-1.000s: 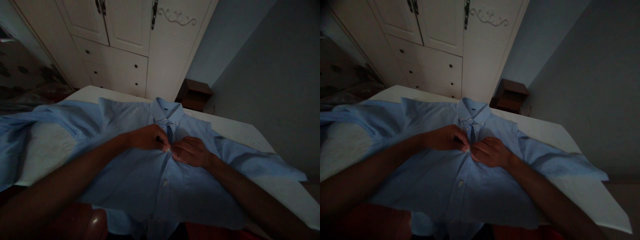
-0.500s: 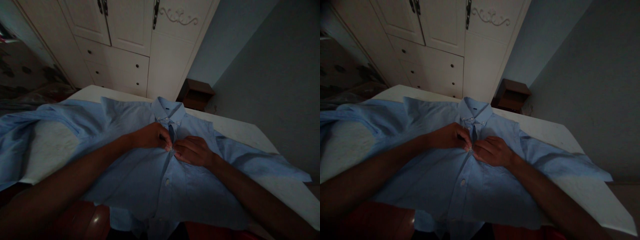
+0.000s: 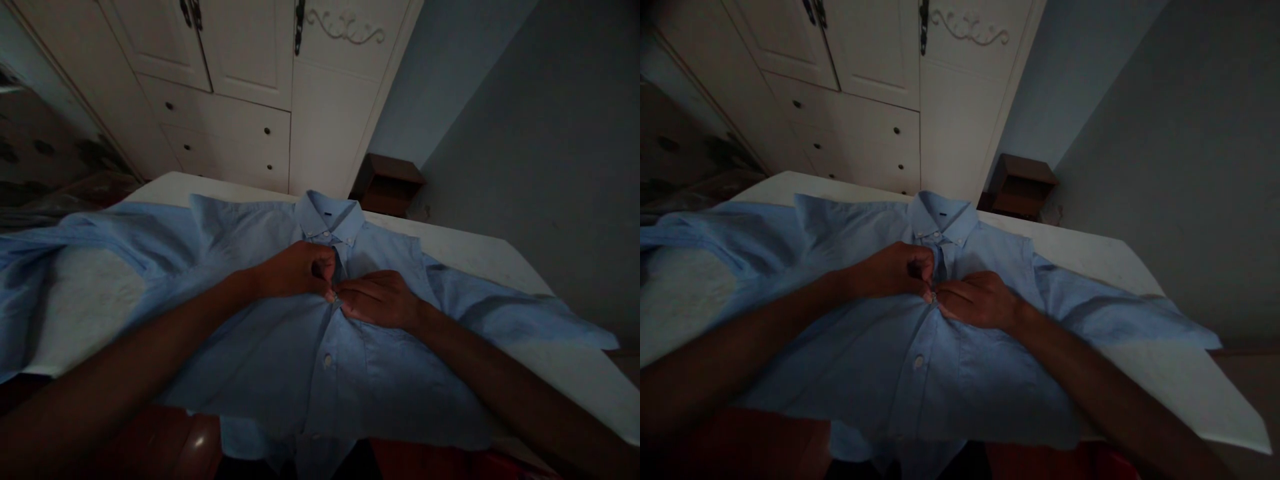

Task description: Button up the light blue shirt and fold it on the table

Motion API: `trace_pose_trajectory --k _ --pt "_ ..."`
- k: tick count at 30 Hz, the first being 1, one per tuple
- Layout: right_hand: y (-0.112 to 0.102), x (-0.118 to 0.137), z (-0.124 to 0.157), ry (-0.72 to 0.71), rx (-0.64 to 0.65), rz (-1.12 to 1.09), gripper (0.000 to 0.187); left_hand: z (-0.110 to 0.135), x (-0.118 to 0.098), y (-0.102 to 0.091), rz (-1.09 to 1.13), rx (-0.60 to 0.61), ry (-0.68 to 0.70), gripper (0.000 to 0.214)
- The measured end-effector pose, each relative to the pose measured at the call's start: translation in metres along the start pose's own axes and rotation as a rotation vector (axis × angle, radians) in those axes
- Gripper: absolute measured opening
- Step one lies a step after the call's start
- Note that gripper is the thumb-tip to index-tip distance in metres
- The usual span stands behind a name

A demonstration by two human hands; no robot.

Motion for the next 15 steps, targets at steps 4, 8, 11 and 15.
trace_pose_trajectory --k 4,8,11,15 --pt "0.006 -0.003 0.001 0.038 0.062 -0.046 0.017 0.002 -0.006 0.001 -0.031 0.028 -0.028 0.017" --pt "0.006 -0.003 0.001 0.029 0.058 -0.067 0.017 0.008 -0.008 0.003 -0.041 0.018 -0.056 0.008" --pt "0.007 -0.003 0.001 0.018 0.061 -0.043 0.017 0.017 -0.008 0.006 -0.006 -0.061 -0.077 0.005" --pt "0.006 -0.002 0.0 0.008 0.06 -0.028 0.017 0.032 -0.009 0.009 -0.026 -0.2 -0.1 0.005"
Point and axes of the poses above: each hand's wrist, its own z-axis away from the middle knuckle, its own y-axis out of the palm, x = y × z, the point moved 7 cm from there along -z, towards the middle knuckle, and after that the axes turned 3 degrees about z, right-handed, at the moved point
